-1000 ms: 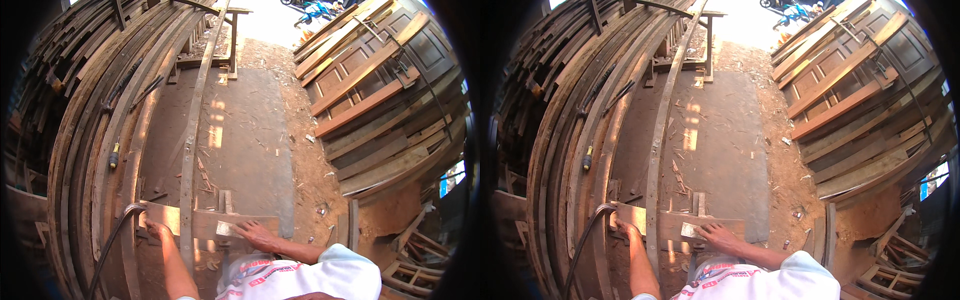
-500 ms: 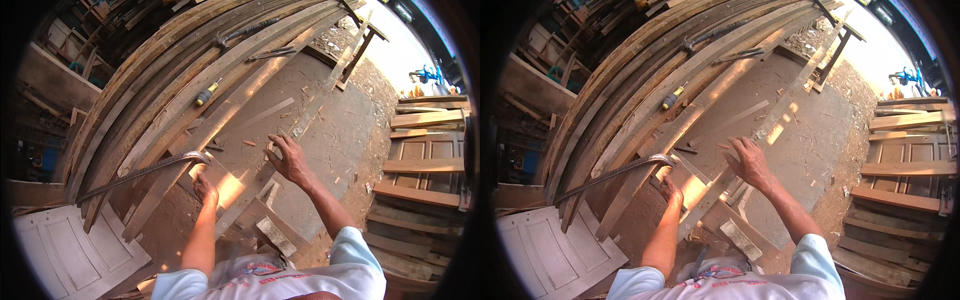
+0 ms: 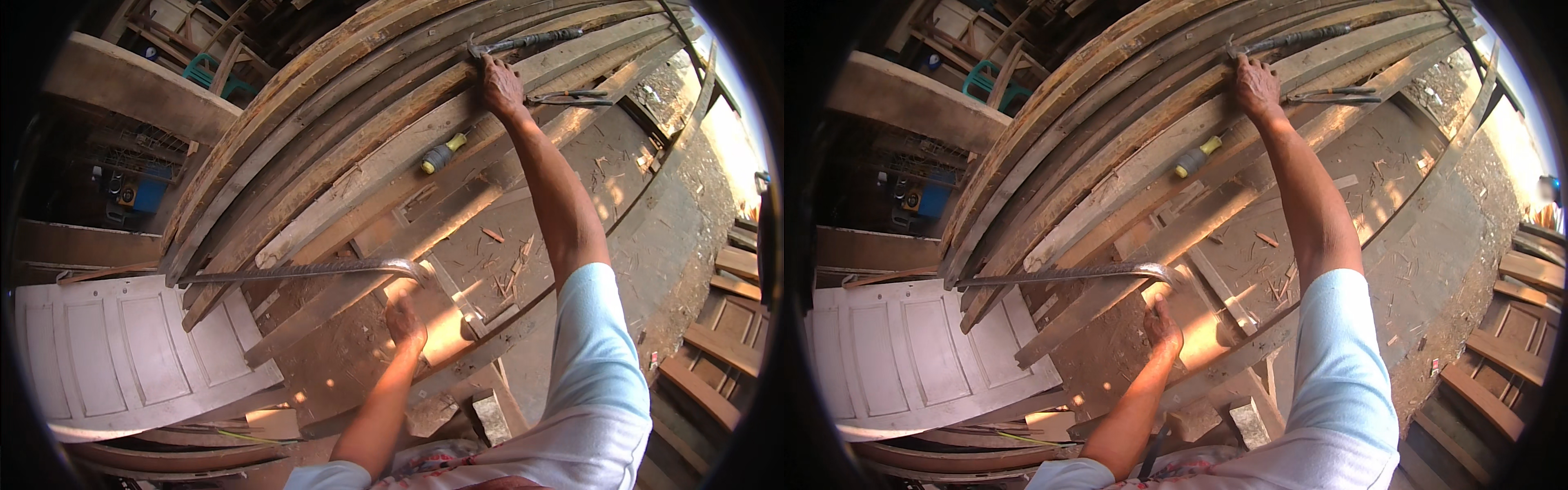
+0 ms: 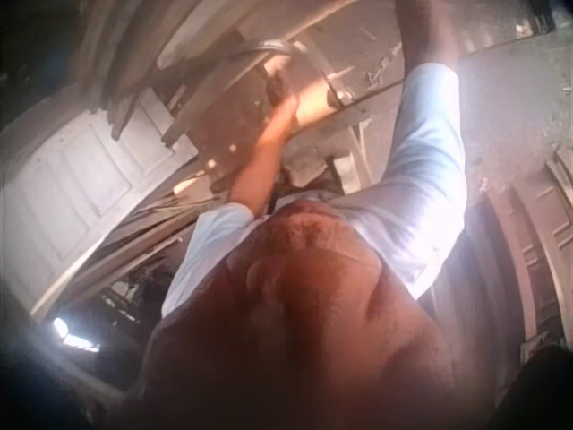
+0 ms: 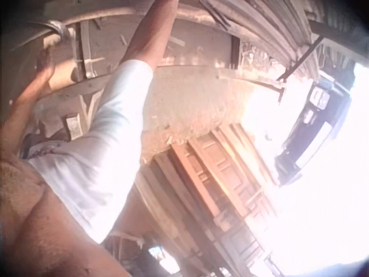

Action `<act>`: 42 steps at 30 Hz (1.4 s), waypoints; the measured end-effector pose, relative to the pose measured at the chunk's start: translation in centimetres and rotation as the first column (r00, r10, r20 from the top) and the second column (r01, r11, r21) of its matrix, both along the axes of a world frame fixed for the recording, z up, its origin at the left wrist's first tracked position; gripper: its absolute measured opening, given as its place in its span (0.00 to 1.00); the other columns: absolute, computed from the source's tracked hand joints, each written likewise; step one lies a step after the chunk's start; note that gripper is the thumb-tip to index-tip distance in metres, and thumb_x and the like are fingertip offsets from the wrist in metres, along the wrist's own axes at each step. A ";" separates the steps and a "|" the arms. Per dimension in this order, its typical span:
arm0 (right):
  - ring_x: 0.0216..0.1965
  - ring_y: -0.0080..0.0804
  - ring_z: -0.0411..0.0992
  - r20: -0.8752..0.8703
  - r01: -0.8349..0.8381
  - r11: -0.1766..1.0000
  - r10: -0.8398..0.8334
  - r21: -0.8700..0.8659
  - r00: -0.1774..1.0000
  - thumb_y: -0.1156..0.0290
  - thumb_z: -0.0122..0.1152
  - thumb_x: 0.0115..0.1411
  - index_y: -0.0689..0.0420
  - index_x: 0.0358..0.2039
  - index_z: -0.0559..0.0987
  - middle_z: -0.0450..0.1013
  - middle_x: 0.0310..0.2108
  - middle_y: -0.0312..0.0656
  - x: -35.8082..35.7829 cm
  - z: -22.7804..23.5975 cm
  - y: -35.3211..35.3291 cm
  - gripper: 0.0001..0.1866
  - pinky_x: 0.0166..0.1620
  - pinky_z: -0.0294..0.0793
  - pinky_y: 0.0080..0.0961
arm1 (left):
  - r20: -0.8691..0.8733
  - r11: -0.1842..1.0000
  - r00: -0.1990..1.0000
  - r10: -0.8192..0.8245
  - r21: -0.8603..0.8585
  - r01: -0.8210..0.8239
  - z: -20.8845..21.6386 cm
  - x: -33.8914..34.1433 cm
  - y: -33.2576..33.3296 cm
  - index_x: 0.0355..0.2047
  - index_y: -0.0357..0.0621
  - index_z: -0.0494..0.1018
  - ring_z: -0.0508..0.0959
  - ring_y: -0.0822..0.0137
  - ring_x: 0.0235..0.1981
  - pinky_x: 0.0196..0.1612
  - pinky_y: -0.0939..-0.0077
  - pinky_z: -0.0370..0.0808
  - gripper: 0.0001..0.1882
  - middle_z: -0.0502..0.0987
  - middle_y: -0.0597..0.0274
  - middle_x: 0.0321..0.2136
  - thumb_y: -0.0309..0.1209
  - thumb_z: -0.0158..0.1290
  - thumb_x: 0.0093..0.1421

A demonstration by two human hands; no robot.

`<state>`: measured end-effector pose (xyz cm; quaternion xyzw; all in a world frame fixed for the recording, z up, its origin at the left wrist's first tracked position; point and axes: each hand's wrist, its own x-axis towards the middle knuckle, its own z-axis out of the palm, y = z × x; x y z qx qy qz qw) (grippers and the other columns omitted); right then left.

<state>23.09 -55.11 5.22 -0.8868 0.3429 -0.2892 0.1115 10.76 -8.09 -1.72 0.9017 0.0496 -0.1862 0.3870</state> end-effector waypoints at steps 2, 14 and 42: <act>0.54 0.55 0.73 -0.060 0.049 0.999 -0.050 -0.015 0.997 0.64 0.52 0.64 0.56 0.52 0.74 0.76 0.47 0.55 1.1 0.0 -0.5 0.18 0.54 0.71 0.51 | -0.019 0.999 1.000 -0.020 -0.046 0.019 0.7 -0.1 -0.1 0.61 0.22 0.64 0.65 0.39 0.65 0.68 0.56 0.59 0.49 0.65 0.28 0.62 0.65 0.38 0.67; 0.43 0.58 0.71 0.285 -0.173 0.960 0.233 -0.223 0.930 0.69 0.59 0.61 0.59 0.38 0.75 0.73 0.34 0.55 -2.2 6.4 -1.3 0.08 0.46 0.70 0.51 | 0.137 1.000 0.991 0.011 0.016 -0.014 -4.6 0.1 1.4 0.54 0.28 0.71 0.76 0.44 0.53 0.58 0.57 0.69 0.38 0.77 0.35 0.50 0.58 0.42 0.70; 0.21 0.24 0.68 0.856 -0.337 0.937 0.101 0.089 0.507 0.53 0.59 0.69 0.61 0.22 0.75 0.71 0.18 0.40 -13.7 27.9 16.2 0.25 0.24 0.66 0.31 | -0.024 0.993 0.998 0.052 -0.104 -0.054 -0.5 0.1 0.3 0.57 0.23 0.68 0.75 0.40 0.55 0.58 0.54 0.71 0.43 0.72 0.31 0.56 0.61 0.42 0.69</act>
